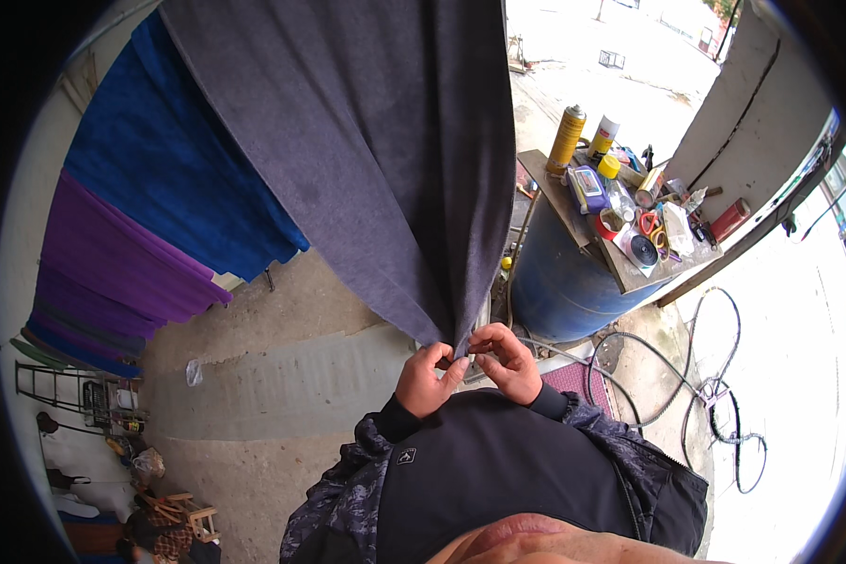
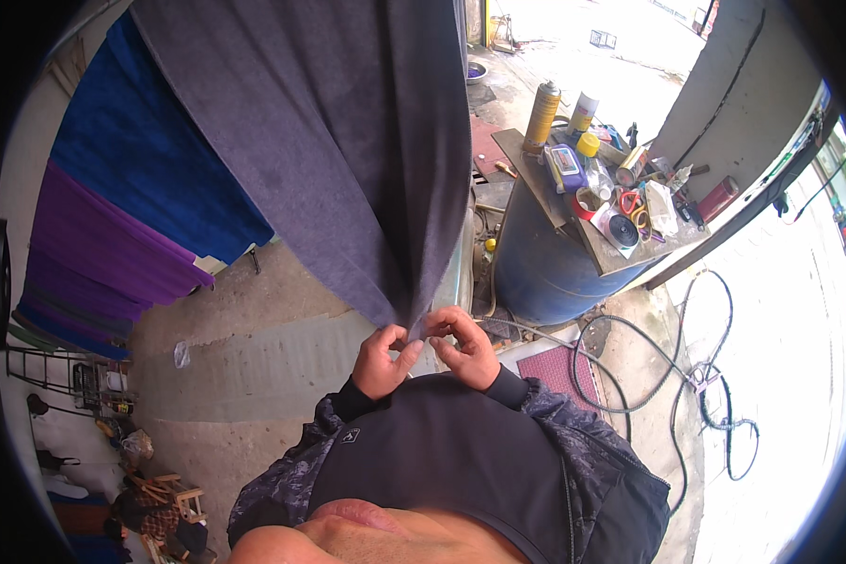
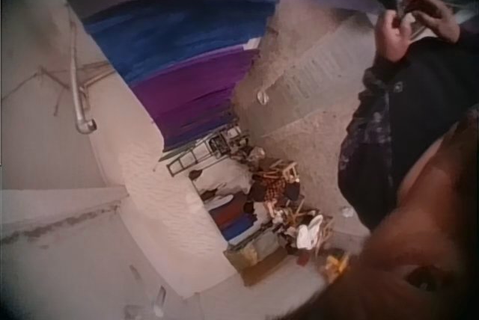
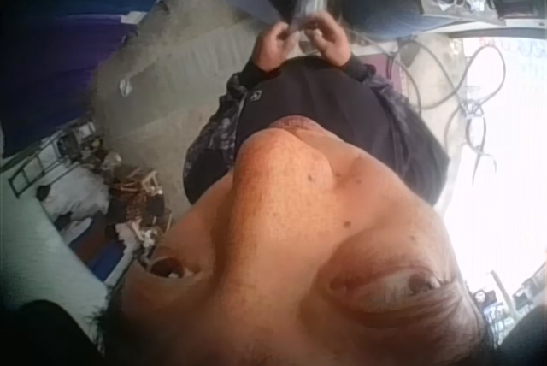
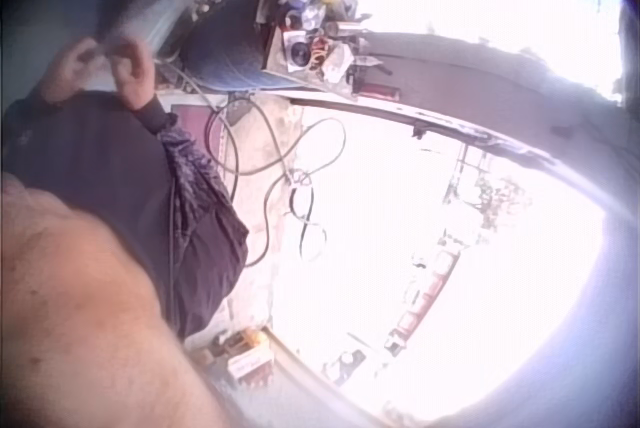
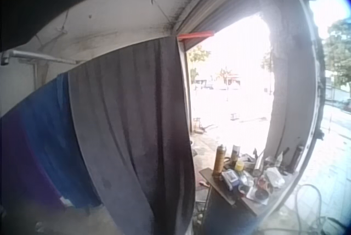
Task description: The person inspects the edges of two large fabric pieces, first purple then dark gray, by hand. They hold the fabric up, pinch and rub the edges, and examine the seams closely.
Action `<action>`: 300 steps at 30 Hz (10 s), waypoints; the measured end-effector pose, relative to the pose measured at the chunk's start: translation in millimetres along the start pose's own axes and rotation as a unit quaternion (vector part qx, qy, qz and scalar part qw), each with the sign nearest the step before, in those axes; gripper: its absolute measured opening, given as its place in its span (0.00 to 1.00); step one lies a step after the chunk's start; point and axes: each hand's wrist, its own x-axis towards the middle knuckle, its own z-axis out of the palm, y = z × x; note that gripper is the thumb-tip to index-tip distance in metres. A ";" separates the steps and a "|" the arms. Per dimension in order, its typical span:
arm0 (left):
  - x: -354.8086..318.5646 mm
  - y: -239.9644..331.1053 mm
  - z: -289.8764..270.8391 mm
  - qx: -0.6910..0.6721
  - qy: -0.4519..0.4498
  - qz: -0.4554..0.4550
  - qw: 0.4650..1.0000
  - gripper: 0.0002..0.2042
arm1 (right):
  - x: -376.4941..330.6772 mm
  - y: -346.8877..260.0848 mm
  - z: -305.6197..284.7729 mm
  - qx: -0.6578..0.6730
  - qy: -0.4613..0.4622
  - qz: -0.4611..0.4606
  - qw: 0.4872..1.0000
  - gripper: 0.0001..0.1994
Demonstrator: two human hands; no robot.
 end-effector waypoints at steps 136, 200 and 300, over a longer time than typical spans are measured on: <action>-6.9 8.9 -1.3 -0.092 -0.001 -0.010 0.996 0.15 | -4.5 1.1 -2.1 -0.155 -0.034 0.034 0.987 0.08; 3.8 -8.5 -7.1 -0.152 -0.135 -0.082 0.976 0.30 | 8.6 -18.3 -17.8 -0.088 -0.246 -0.054 0.964 0.06; -135.8 64.9 26.5 -0.122 0.046 0.033 0.991 0.21 | -117.6 -87.1 48.8 -0.504 -0.113 -0.352 0.780 0.11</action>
